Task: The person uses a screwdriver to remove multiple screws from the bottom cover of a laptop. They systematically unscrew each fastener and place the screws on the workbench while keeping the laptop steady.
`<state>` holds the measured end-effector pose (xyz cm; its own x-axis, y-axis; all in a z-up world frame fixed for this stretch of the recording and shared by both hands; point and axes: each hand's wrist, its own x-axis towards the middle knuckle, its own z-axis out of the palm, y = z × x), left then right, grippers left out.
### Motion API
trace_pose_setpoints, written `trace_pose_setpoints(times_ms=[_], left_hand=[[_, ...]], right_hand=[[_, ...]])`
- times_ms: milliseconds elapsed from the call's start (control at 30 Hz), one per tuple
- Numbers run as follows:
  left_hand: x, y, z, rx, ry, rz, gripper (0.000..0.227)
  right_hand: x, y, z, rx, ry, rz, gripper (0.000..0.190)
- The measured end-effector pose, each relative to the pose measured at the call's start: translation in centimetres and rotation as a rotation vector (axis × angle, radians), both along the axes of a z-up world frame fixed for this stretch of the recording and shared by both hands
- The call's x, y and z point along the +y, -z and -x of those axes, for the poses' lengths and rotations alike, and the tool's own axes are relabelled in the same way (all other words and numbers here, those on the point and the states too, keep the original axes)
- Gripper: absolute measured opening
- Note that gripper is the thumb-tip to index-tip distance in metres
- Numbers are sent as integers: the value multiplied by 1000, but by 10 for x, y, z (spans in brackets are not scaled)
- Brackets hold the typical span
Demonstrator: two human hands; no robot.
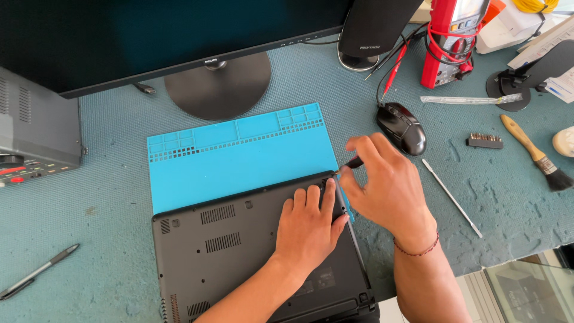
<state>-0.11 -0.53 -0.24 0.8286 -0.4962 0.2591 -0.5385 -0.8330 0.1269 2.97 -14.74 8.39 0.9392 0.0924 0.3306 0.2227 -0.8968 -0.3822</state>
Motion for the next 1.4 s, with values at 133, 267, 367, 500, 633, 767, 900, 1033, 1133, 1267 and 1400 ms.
trace_pose_setpoints(times_ms=[133,267,367,500,633,767,900,1033,1133,1267,1400], left_hand=[[0,0,0,9,6,-34,64],[0,0,0,15,3,-32,64],[0,0,0,20,7,-31,64],[0,0,0,29,6,-33,64],[0,0,0,26,4,-15,63],[0,0,0,39,11,-14,63],[3,-1,-5,5,80,27,59],[6,-6,-7,65,81,62,59],[11,-17,-10,213,96,115,58],[22,-27,-7,296,-30,548,49],[43,-50,4,327,-120,922,29]], right_hand=[[-5,6,-2,-6,45,10,16],[-3,2,0,9,-5,-35,24],[-6,6,-1,63,66,-3,22],[-3,1,1,52,11,-63,19],[-3,4,0,85,79,-9,26],[-9,10,-1,75,74,-30,15],[-18,25,-4,20,133,-54,17],[-24,25,-4,-43,196,-161,17],[-30,24,-5,-94,229,-220,17],[-35,28,-9,-50,249,-515,16],[-18,20,-6,41,61,-1068,13]])
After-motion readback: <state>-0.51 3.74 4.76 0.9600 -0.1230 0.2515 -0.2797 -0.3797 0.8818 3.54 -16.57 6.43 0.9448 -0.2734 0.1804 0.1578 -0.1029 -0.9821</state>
